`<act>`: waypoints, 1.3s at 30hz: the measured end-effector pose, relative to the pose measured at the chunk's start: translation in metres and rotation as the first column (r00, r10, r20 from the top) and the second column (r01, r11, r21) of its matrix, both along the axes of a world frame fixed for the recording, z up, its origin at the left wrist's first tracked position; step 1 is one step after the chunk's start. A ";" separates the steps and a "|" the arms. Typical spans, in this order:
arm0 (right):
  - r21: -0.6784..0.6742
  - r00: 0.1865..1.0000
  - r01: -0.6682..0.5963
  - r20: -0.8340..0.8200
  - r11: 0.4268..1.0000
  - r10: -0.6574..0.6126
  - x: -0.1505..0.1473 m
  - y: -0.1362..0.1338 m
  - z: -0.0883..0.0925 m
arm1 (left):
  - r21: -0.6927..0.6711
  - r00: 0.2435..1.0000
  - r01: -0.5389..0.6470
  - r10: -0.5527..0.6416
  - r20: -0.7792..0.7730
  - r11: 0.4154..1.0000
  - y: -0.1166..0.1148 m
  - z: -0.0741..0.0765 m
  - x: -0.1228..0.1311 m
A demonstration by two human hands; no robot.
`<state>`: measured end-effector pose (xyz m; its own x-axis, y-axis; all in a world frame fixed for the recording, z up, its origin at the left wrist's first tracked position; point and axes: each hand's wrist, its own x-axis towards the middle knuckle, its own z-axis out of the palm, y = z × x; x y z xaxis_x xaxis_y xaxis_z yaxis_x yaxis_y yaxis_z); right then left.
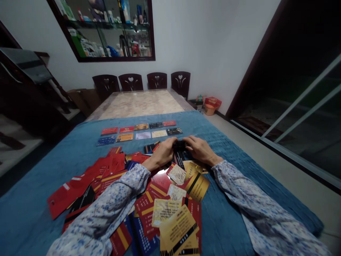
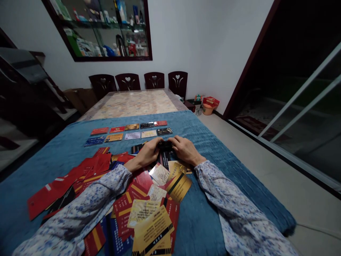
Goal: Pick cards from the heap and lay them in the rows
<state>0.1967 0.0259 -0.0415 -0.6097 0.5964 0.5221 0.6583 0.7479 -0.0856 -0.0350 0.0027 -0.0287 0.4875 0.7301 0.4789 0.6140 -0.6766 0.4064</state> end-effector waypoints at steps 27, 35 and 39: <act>-0.108 0.981 -0.183 -0.086 0.977 0.174 0.006 0.019 0.003 | -0.042 0.996 -0.023 0.019 -0.093 0.999 0.011 0.006 -0.012; -0.067 0.980 -0.199 0.011 0.978 0.200 0.000 0.049 0.023 | -0.016 0.966 -0.106 0.099 -0.238 0.994 0.033 0.029 -0.015; -0.070 0.979 -0.189 0.061 0.980 0.193 -0.005 0.068 0.030 | -0.005 0.960 -0.121 0.115 -0.256 0.993 0.050 0.034 -0.014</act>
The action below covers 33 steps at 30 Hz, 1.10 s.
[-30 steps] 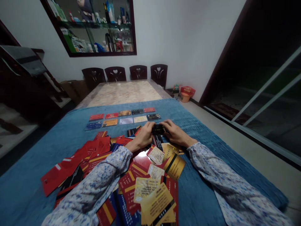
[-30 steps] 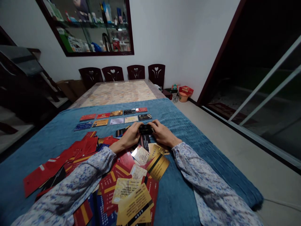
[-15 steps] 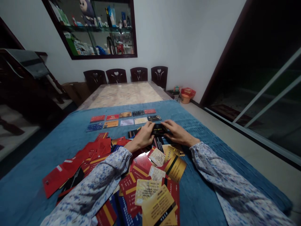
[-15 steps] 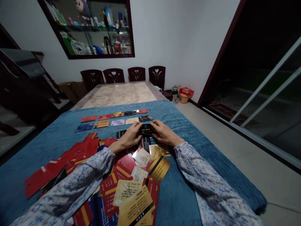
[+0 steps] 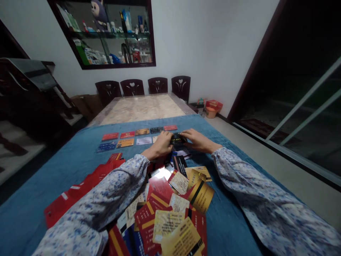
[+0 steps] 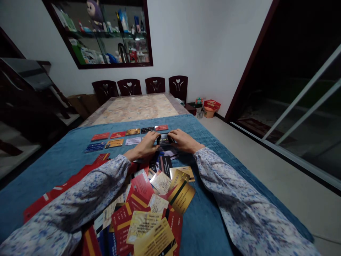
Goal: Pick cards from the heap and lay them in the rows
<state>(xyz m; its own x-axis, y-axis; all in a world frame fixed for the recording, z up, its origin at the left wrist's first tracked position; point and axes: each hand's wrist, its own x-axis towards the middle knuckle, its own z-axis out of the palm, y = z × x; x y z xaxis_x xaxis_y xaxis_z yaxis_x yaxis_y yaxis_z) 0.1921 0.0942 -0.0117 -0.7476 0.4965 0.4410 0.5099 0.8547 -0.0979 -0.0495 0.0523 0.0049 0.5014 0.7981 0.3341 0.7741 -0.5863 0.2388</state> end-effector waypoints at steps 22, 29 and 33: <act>-0.158 0.958 0.160 0.262 0.974 -0.115 -0.024 0.076 -0.004 | -0.144 0.984 -0.133 0.113 -0.140 0.981 0.075 -0.016 -0.001; -0.188 0.943 0.208 0.299 0.960 -0.146 -0.029 0.074 -0.005 | -0.183 0.987 -0.132 0.113 -0.111 0.974 0.081 -0.020 -0.002; -0.202 0.941 0.205 0.308 0.958 -0.137 -0.029 0.076 -0.004 | -0.175 0.988 -0.110 0.090 -0.122 0.978 0.083 -0.020 -0.003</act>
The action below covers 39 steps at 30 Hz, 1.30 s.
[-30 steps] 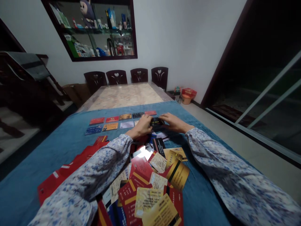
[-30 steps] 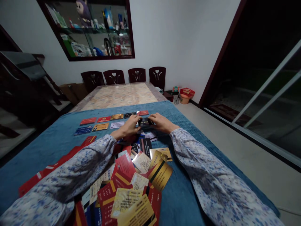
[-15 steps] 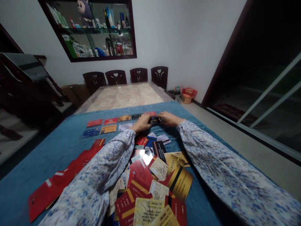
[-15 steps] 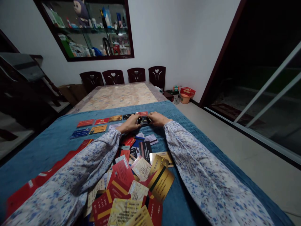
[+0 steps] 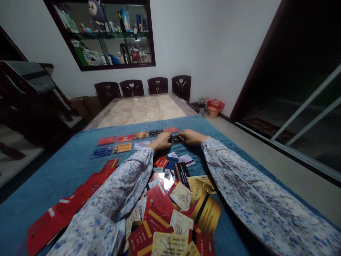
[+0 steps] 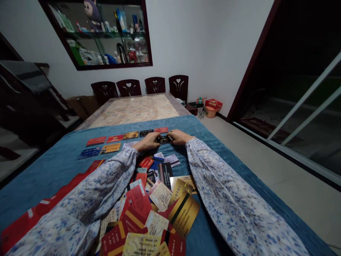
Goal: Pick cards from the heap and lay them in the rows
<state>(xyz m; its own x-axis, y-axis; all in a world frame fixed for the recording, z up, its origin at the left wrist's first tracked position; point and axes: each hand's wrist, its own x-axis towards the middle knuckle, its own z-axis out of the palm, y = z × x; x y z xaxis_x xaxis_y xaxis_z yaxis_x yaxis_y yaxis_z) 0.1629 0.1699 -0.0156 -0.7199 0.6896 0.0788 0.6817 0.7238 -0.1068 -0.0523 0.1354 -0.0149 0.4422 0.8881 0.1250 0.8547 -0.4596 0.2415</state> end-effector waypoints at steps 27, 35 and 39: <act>-0.026 0.992 0.084 0.096 0.996 -0.082 -0.009 -0.004 0.005 | 0.033 0.990 0.050 -0.045 -0.131 0.998 -0.009 0.004 0.007; -0.048 0.996 0.079 0.055 0.996 -0.077 -0.003 -0.014 0.010 | 0.060 0.984 0.075 -0.064 -0.167 0.995 -0.024 0.011 0.007; -0.030 0.997 0.073 0.006 0.997 -0.073 0.004 -0.017 0.009 | 0.069 0.980 0.132 -0.120 -0.159 0.989 -0.035 0.015 0.006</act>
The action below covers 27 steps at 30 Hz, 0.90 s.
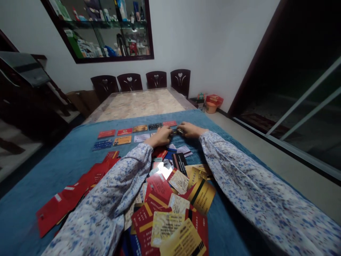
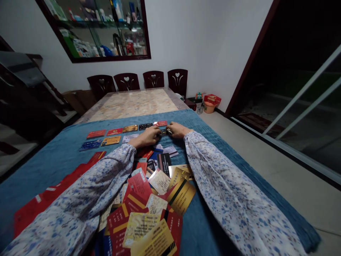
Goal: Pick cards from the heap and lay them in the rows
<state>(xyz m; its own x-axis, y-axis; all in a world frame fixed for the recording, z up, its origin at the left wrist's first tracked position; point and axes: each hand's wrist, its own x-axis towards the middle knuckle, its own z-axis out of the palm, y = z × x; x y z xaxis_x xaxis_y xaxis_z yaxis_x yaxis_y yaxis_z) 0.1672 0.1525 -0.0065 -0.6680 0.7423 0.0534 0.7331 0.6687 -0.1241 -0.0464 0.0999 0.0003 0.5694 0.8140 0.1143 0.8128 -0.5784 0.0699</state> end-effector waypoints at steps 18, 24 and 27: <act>0.135 0.991 -0.048 -0.117 0.990 0.064 0.041 -0.056 -0.006 | -0.003 0.991 0.132 -0.132 0.003 0.991 -0.060 0.011 0.018; 0.131 0.985 -0.051 -0.156 0.990 0.072 0.046 -0.079 -0.007 | -0.028 0.986 0.167 -0.168 -0.007 0.986 -0.070 0.015 0.024; 0.120 0.977 -0.065 -0.192 0.991 0.088 0.044 -0.090 -0.006 | -0.027 0.986 0.167 -0.167 0.019 0.986 -0.073 0.016 0.021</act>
<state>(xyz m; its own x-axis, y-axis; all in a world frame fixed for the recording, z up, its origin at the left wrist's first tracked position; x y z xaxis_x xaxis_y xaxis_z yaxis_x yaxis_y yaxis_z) 0.2108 0.0626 -0.0126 -0.6907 0.6710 0.2695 0.6479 0.7398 -0.1814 -0.0258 0.0267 0.0161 0.6959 0.7106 0.1032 0.7034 -0.7036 0.1013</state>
